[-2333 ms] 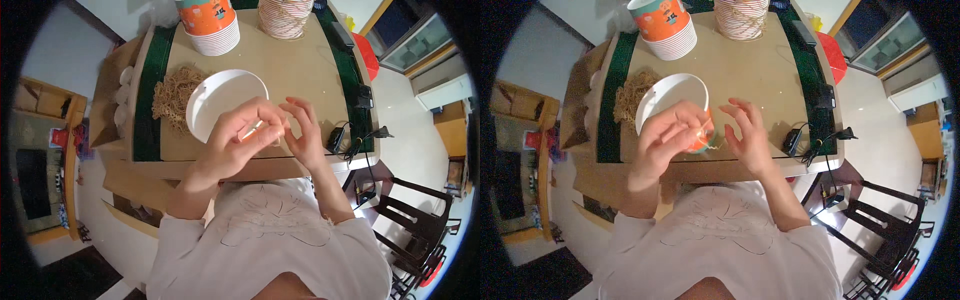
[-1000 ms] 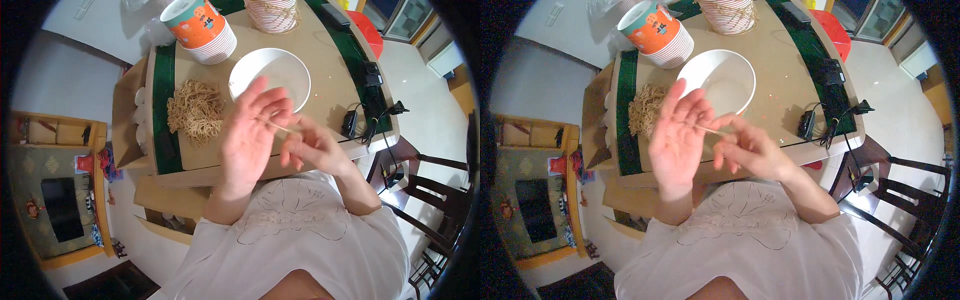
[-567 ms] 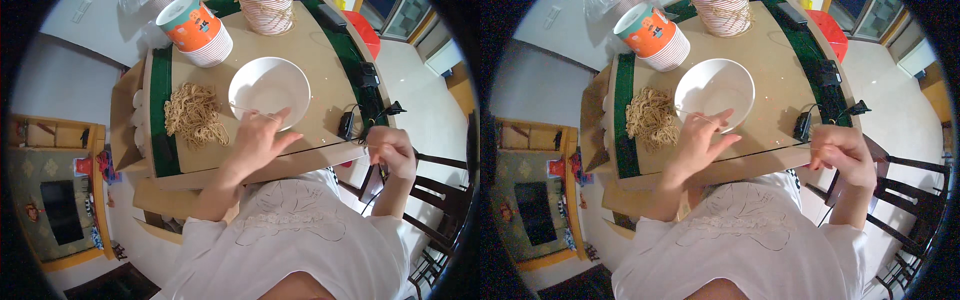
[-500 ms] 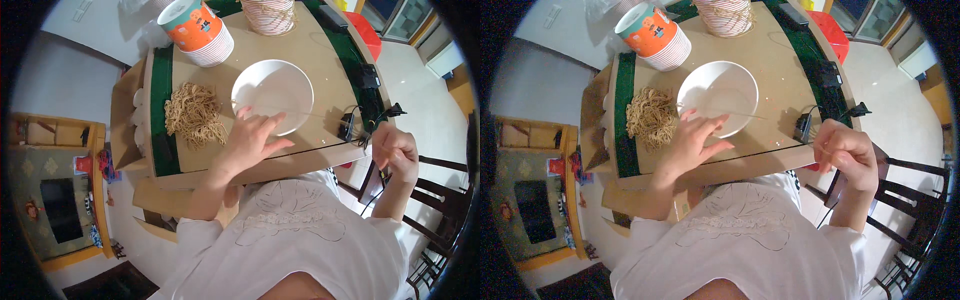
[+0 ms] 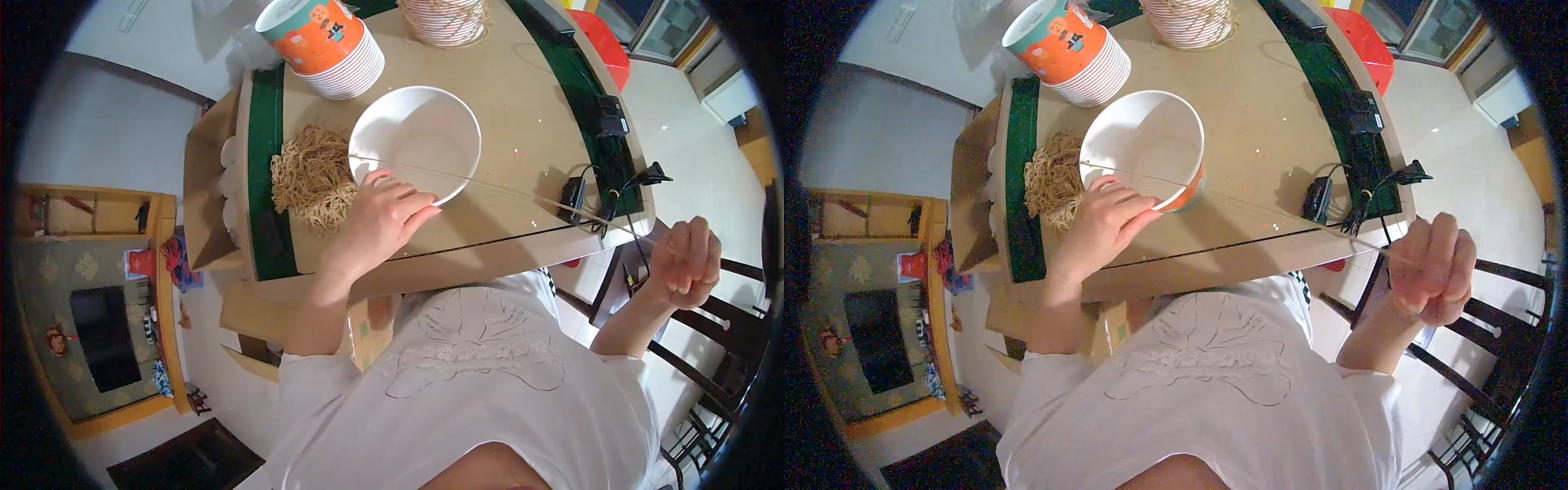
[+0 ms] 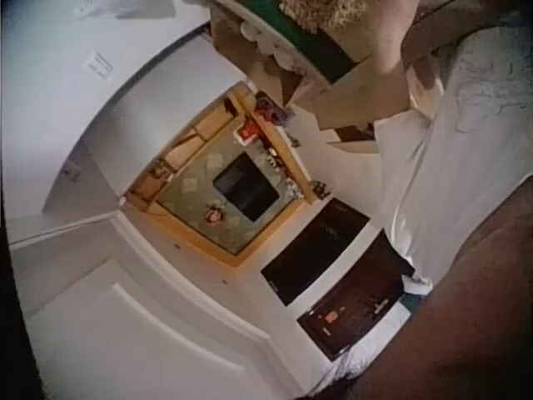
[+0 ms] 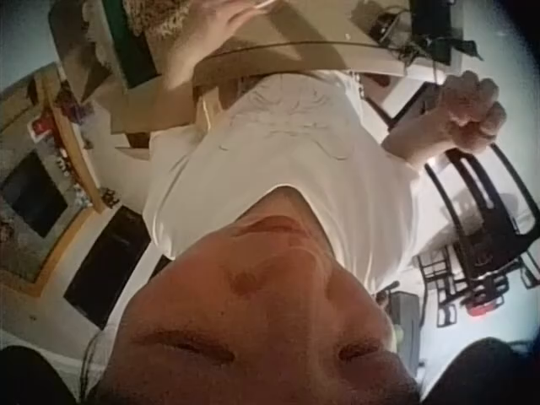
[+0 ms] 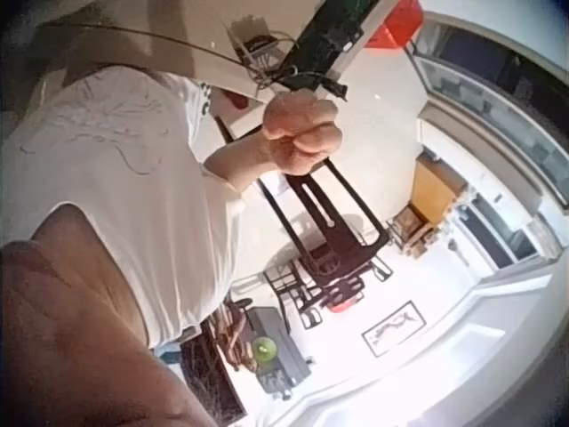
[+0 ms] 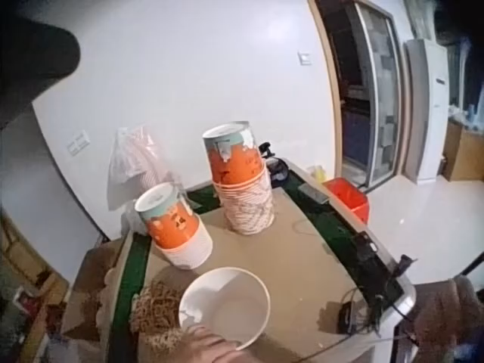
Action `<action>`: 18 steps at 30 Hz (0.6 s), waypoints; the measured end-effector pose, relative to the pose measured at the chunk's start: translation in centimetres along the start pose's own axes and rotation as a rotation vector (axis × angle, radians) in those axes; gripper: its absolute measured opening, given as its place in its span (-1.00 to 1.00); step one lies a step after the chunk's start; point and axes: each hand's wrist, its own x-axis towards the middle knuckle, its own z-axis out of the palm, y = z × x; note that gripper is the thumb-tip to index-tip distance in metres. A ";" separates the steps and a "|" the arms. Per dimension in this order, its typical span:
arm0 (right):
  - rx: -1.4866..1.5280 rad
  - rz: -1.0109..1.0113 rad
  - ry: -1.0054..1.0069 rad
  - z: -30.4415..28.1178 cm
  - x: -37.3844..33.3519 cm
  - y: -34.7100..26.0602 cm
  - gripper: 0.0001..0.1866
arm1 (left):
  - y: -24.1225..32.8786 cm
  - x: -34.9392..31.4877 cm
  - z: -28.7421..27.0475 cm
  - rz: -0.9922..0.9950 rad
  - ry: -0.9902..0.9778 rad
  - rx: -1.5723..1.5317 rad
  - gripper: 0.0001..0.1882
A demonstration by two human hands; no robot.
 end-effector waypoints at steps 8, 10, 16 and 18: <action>-0.625 -0.026 0.112 1.1 -0.6 2.8 -0.94 | 1.4 0.4 -1.8 -0.071 0.215 -0.233 -0.95; -0.557 0.279 0.253 3.5 -0.2 5.4 -0.86 | 2.8 1.9 -2.2 -0.111 0.440 -0.322 -0.94; -0.530 0.612 0.344 -0.4 0.6 12.9 -0.82 | 5.0 5.6 2.6 -0.206 0.293 -0.112 -0.78; -0.500 0.701 0.380 -1.4 0.2 14.6 -0.91 | 4.0 5.3 4.1 -0.289 0.262 -0.263 -0.78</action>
